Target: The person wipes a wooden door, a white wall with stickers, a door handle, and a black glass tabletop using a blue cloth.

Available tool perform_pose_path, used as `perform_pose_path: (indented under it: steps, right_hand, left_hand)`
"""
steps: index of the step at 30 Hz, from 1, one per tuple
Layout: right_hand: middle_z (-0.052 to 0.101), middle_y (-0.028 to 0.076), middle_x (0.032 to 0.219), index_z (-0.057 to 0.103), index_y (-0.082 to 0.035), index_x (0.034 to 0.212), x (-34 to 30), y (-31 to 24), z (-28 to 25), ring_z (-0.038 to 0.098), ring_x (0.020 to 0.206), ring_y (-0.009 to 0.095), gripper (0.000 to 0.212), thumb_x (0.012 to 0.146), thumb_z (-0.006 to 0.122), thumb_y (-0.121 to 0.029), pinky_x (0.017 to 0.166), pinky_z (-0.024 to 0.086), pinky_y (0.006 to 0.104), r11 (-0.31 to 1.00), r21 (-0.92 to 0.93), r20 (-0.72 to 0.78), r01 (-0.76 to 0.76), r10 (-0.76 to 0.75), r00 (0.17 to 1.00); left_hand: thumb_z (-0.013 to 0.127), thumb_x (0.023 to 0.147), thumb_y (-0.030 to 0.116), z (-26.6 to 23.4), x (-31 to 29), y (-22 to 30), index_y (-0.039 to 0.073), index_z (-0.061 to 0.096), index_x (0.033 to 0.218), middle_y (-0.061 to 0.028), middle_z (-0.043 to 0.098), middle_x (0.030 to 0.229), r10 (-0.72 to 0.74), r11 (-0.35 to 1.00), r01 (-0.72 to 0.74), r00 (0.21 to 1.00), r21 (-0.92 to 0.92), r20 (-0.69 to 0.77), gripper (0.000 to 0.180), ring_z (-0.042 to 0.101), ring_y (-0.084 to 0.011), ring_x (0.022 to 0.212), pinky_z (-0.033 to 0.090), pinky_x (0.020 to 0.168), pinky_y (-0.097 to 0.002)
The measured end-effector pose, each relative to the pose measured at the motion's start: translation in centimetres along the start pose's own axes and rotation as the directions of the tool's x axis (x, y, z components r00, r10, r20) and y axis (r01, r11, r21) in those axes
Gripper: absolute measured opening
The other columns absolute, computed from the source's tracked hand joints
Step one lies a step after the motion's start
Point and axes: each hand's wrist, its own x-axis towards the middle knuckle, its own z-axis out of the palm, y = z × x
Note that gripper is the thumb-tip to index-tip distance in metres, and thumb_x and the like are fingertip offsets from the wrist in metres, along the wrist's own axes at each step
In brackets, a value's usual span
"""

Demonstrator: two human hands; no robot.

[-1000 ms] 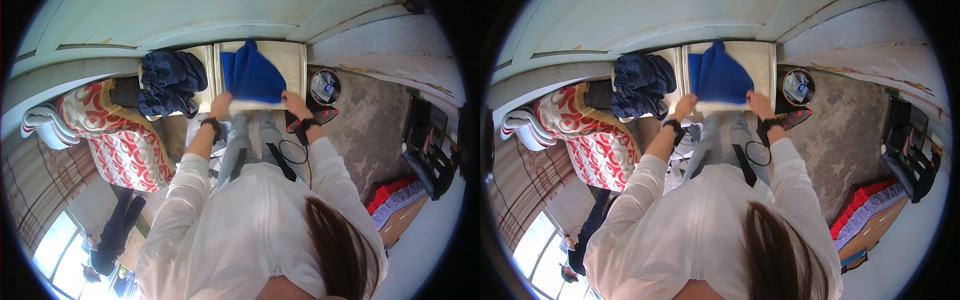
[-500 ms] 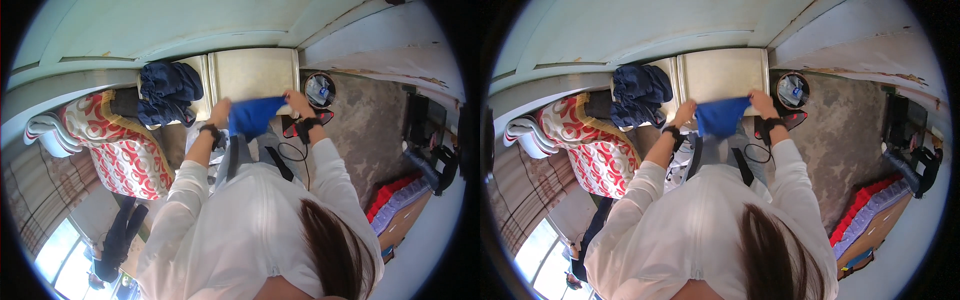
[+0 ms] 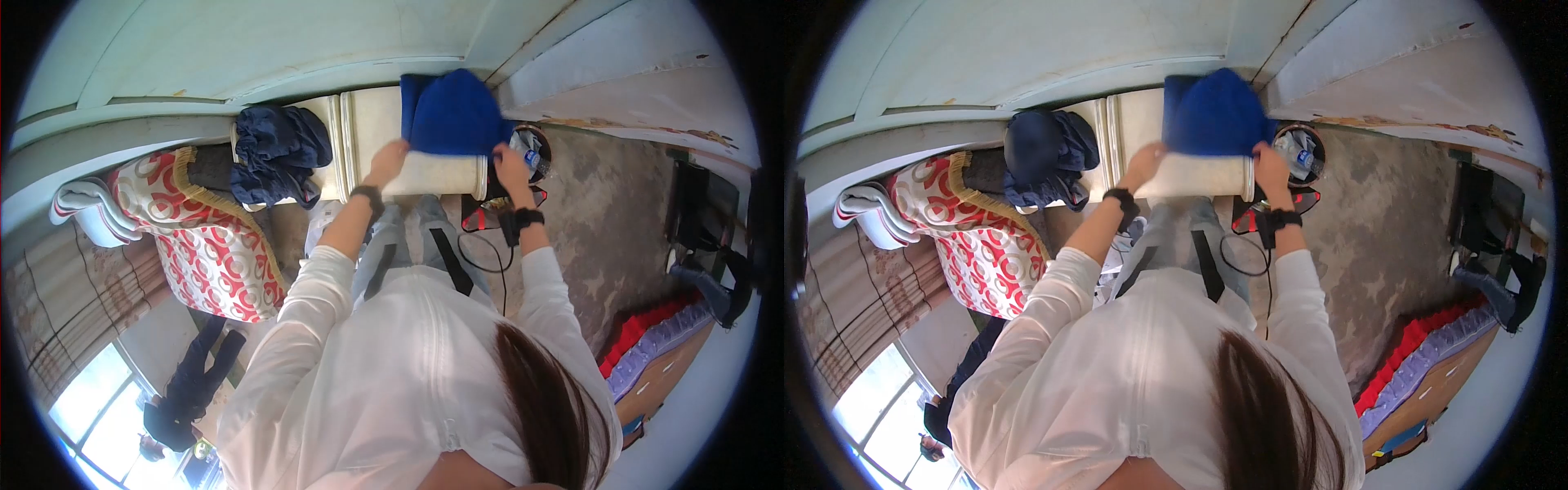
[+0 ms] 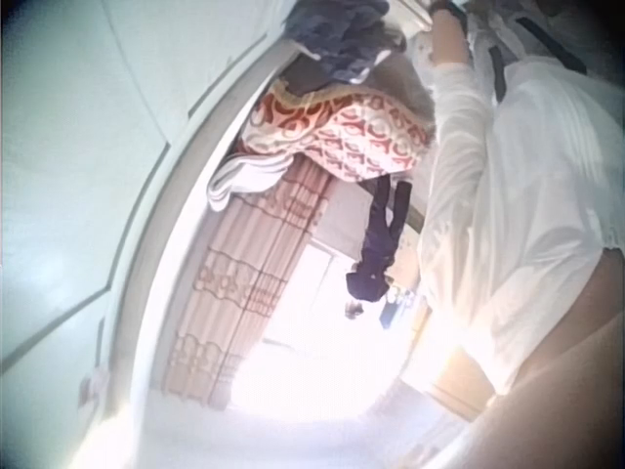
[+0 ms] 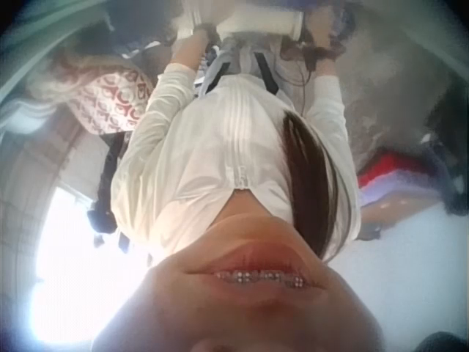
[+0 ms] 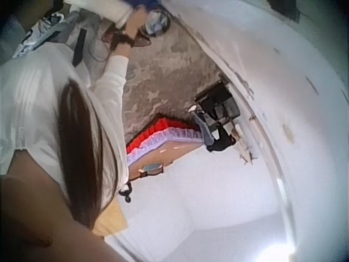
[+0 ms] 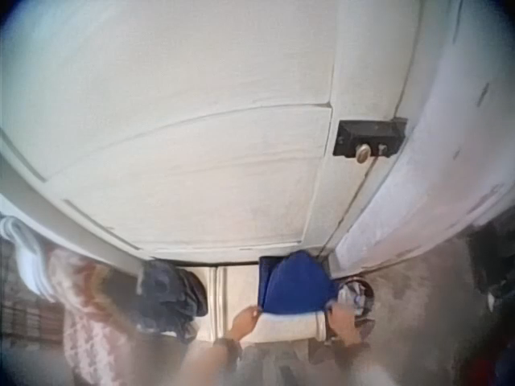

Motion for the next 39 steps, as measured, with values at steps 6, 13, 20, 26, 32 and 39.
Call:
perform_pose_path:
  steps: [6, 13, 20, 26, 32, 39]
  right_hand:
    - [0.060, 0.016, 0.087, 0.059, -0.006, 0.088, -7.5, 4.3, 5.5, 0.056, 0.084, 0.032, 0.018, 0.071, 0.058, -0.011, 0.074, 0.045, 0.0379, 0.993, 0.089, 0.512, -0.076, 0.020, 0.859]
    - [0.060, 0.016, 0.084, 0.056, -0.004, 0.089, -3.7, 1.1, 4.0, 0.057, 0.080, 0.032, 0.018, 0.072, 0.058, -0.010, 0.069, 0.045, 0.0370, 0.988, 0.138, 0.457, 0.064, -0.121, 0.881]
    - [0.059, 0.013, 0.086, 0.054, -0.006, 0.091, 3.3, -8.7, 0.8, 0.056, 0.081, 0.032, 0.014, 0.077, 0.052, -0.011, 0.068, 0.044, 0.0383, 0.918, 0.240, 0.145, 0.314, -0.354, 0.924]
    - [0.059, 0.016, 0.079, 0.052, -0.006, 0.089, 3.8, -11.3, 2.1, 0.056, 0.076, 0.034, 0.016, 0.076, 0.055, -0.014, 0.066, 0.044, 0.0403, 0.869, 0.230, 0.295, 0.437, -0.491, 0.820]
    - [0.056, 0.020, 0.080, 0.045, -0.005, 0.094, 3.0, -9.9, 3.5, 0.054, 0.076, 0.037, 0.019, 0.078, 0.054, -0.010, 0.066, 0.042, 0.0401, 0.872, 0.322, 0.407, 0.370, -0.480, 0.777]
    - [0.052, 0.011, 0.076, 0.036, -0.007, 0.109, 5.3, -18.0, -3.7, 0.059, 0.077, 0.018, 0.020, 0.089, 0.040, -0.009, 0.065, 0.042, 0.0279, 0.744, 0.596, -0.084, 0.300, -0.314, 0.946]
  left_hand:
    - [0.046, 0.080, 0.015, 3.7, -8.6, 0.6, 0.008, 0.056, 0.095, -0.0150, 0.058, 0.095, -0.092, 0.996, 0.092, 0.965, 0.011, 0.245, 0.020, 0.053, -0.0325, 0.092, 0.042, 0.077, -0.0392]
    - [0.044, 0.082, 0.018, 0.8, -9.4, 0.3, 0.008, 0.054, 0.093, -0.0160, 0.058, 0.090, -0.338, 0.941, 0.324, 0.907, 0.094, 0.253, 0.018, 0.054, -0.0340, 0.087, 0.043, 0.072, -0.0421]
    - [0.045, 0.083, 0.019, -5.1, -8.0, 0.1, 0.008, 0.054, 0.096, -0.0168, 0.059, 0.089, -0.394, 0.919, 0.373, 0.859, -0.128, -0.326, 0.019, 0.054, -0.0348, 0.086, 0.043, 0.074, -0.0405]
    - [0.041, 0.082, 0.021, -2.7, -12.3, -3.0, 0.006, 0.052, 0.099, -0.0188, 0.057, 0.097, -0.564, 0.825, 0.563, 0.809, -0.055, -0.168, 0.025, 0.052, -0.0353, 0.094, 0.041, 0.078, -0.0447]
    - [0.045, 0.080, 0.014, -2.8, -13.6, -1.1, 0.004, 0.051, 0.099, -0.0223, 0.057, 0.093, -0.577, 0.813, 0.525, 0.787, -0.252, -0.220, 0.022, 0.054, -0.0364, 0.092, 0.041, 0.078, -0.0430]
    - [0.039, 0.088, 0.005, -14.5, -8.2, 6.3, 0.000, 0.043, 0.099, -0.0098, 0.055, 0.069, -0.366, 0.764, -0.160, 0.690, -0.625, -0.624, 0.013, 0.058, -0.0159, 0.050, 0.046, 0.049, -0.0263]
